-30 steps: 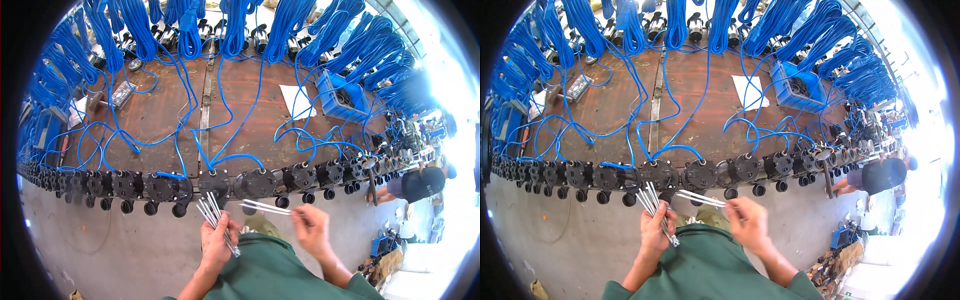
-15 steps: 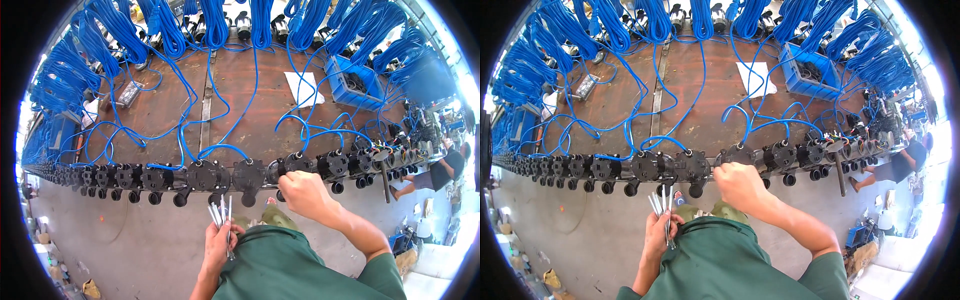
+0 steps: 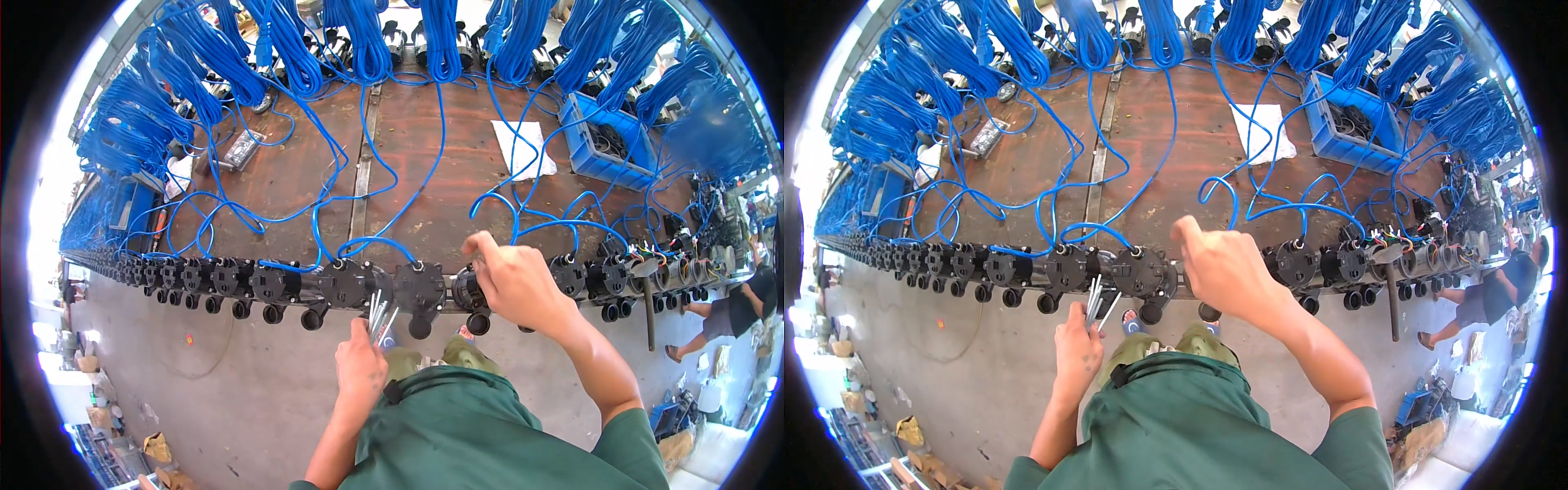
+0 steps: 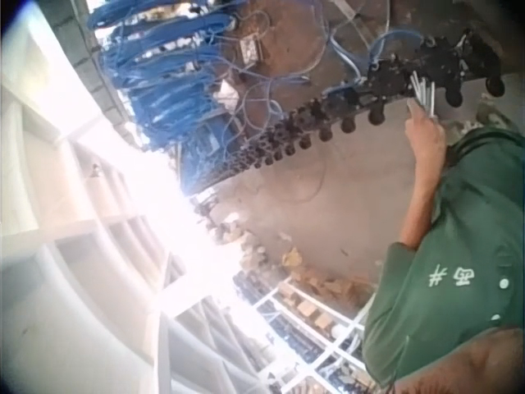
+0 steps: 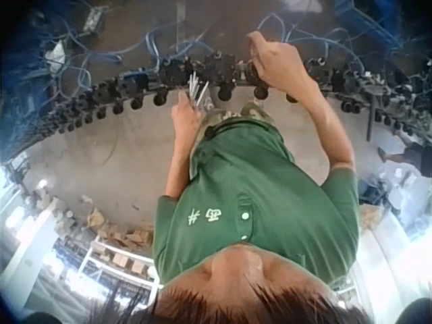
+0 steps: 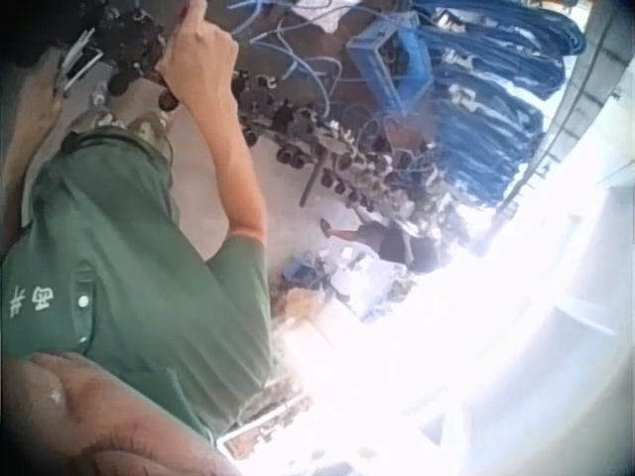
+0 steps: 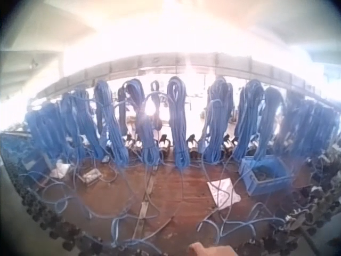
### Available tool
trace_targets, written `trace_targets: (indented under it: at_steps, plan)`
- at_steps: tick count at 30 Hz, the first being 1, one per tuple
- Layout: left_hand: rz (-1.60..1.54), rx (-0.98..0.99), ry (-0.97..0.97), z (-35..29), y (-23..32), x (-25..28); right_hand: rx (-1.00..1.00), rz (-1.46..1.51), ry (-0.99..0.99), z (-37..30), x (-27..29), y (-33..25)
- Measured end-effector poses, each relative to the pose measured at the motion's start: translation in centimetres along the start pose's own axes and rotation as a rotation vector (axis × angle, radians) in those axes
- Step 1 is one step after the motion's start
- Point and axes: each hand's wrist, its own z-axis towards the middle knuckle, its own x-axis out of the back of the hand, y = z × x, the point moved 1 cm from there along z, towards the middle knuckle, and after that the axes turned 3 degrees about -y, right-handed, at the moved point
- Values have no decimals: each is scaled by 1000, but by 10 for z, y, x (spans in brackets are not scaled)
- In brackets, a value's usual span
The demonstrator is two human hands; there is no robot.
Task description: The person takes metal rods from a container and inserts them into the bases of industrial water pumps along a production line, then uses a pneumatic screwdriver to secure screws into the assembly.
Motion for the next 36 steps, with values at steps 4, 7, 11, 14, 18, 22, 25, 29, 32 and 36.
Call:
trace_targets:
  at_steps: [4,7,11,14,18,22,25,29,32,36]
  plan:
    - [315,73,-145,8,42,16,15,42,47,24,-13,15]
    - [381,36,-221,18,58,24,-10,9,-23,36,-29,24]
    - [459,-18,-171,27,68,24,9,1,-59,33,-28,26]
    - [496,-33,-70,28,81,27,36,69,-10,34,-17,24]
    - [492,-63,44,28,91,20,85,113,-13,41,-18,32]
    - [423,-284,255,40,91,8,126,76,-129,45,-16,24]
    - [25,-464,331,51,101,7,204,-12,-274,43,-16,10]
    - [-588,-350,258,69,88,-10,117,-106,-334,53,-10,-3]
    - [-963,-282,290,70,73,-12,111,-46,-278,59,-12,12]
    - [-1146,-332,229,80,63,4,116,-127,-372,61,-28,10]
